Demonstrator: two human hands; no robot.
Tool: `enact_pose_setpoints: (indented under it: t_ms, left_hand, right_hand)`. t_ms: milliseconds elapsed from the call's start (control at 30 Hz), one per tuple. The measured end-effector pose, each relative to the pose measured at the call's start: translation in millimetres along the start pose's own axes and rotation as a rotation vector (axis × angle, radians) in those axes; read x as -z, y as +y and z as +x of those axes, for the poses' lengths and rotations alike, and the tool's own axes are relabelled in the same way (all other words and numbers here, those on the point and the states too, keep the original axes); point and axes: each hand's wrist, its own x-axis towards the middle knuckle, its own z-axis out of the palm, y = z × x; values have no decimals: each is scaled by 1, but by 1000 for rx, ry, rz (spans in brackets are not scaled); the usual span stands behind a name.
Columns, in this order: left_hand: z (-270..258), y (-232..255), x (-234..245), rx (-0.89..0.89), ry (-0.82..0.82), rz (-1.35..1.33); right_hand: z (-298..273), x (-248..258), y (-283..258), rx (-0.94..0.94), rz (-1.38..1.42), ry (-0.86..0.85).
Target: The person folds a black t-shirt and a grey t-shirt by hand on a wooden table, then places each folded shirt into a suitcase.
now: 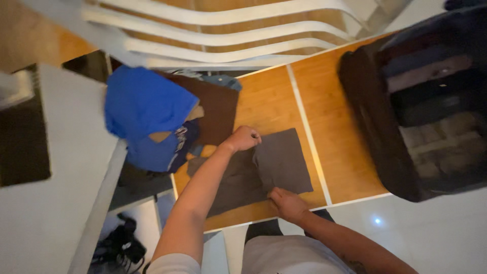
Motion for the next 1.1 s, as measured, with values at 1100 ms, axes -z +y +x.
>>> enact_pose_setpoints:
  t_ms: [1100]
  left_hand:
    - [-228, -87, 54, 487, 315, 404]
  right_hand:
    - [91, -153, -116, 343, 18, -529]
